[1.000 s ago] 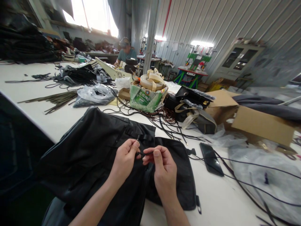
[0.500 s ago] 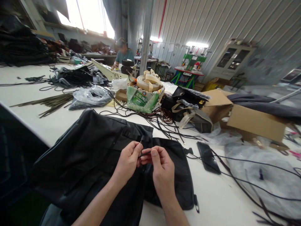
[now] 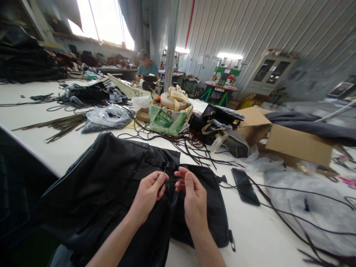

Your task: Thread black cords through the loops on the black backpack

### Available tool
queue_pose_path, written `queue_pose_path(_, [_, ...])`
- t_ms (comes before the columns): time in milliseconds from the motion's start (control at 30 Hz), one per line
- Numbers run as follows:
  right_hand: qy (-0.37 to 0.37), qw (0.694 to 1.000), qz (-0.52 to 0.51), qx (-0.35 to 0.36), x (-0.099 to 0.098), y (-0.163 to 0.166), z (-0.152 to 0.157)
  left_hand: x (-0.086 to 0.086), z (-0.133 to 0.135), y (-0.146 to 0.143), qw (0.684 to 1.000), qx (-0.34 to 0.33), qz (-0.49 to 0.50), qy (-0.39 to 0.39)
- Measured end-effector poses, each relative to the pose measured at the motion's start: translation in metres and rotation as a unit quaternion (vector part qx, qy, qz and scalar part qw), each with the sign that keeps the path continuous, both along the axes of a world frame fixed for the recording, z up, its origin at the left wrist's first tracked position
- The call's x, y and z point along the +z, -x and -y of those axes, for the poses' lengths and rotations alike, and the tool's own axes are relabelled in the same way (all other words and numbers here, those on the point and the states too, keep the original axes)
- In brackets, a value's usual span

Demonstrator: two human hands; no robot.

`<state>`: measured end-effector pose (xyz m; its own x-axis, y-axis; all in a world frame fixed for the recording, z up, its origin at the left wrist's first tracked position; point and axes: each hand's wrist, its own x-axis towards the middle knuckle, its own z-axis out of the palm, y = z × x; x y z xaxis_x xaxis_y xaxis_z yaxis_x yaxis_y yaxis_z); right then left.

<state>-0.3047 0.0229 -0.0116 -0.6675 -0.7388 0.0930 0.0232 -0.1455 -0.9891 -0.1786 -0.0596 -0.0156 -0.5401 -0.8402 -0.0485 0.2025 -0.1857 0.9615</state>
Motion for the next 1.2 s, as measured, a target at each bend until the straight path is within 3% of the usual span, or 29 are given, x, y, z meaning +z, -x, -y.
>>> queue_pose_path(167, [-0.040, 0.993, -0.075, 0.084, -0.004, 0.000, 0.003, -0.002, -0.003, 0.001, 0.999, -0.039, 0.001, 0.023])
queue_pose_path(333, [-0.011, 0.995, -0.031, 0.090, -0.003, -0.007, 0.005, -0.008, -0.006, 0.003, 0.998, -0.059, -0.003, 0.031])
queue_pose_path(500, [0.024, 0.995, 0.082, 0.049, 0.003, -0.002, -0.001, -0.016, -0.010, 0.003, 0.997, -0.068, -0.003, 0.021])
queue_pose_path(567, [0.012, 0.999, 0.052, 0.006, 0.013, 0.014, -0.016, -0.018, -0.010, 0.000, 0.999, -0.051, -0.004, 0.009])
queue_pose_path(633, [-0.025, 0.995, -0.054, -0.082, 0.023, 0.041, -0.043, -0.018, -0.009, -0.003, 0.998, -0.036, -0.038, -0.033])
queue_pose_path(700, [-0.111, 0.952, -0.218, -0.184, 0.026, 0.077, -0.079, -0.015, -0.006, -0.007, 0.990, -0.032, -0.101, -0.092])
queue_pose_path(767, [-0.244, 0.876, -0.347, -0.232, 0.018, 0.116, -0.115, -0.012, -0.004, -0.007, 0.978, -0.039, -0.158, -0.133])
queue_pose_path(800, [-0.282, 0.859, -0.355, -0.238, 0.010, 0.132, -0.131, -0.011, -0.003, -0.007, 0.974, -0.043, -0.175, -0.141])
queue_pose_path(933, [-0.372, 0.827, -0.344, -0.244, -0.021, 0.167, -0.171, -0.013, -0.002, -0.001, 0.968, -0.052, -0.175, -0.170])
queue_pose_path(1033, [-0.367, 0.811, -0.368, -0.269, -0.019, 0.155, -0.166, -0.016, -0.002, 0.001, 0.972, -0.068, -0.145, -0.170])
queue_pose_path(1100, [-0.303, 0.821, -0.399, -0.272, -0.003, 0.131, -0.145, -0.016, -0.002, 0.001, 0.973, -0.085, -0.141, -0.164])
queue_pose_path(1200, [-0.181, 0.900, -0.375, -0.127, 0.027, 0.084, -0.097, -0.012, -0.003, 0.001, 0.974, -0.095, -0.150, -0.138])
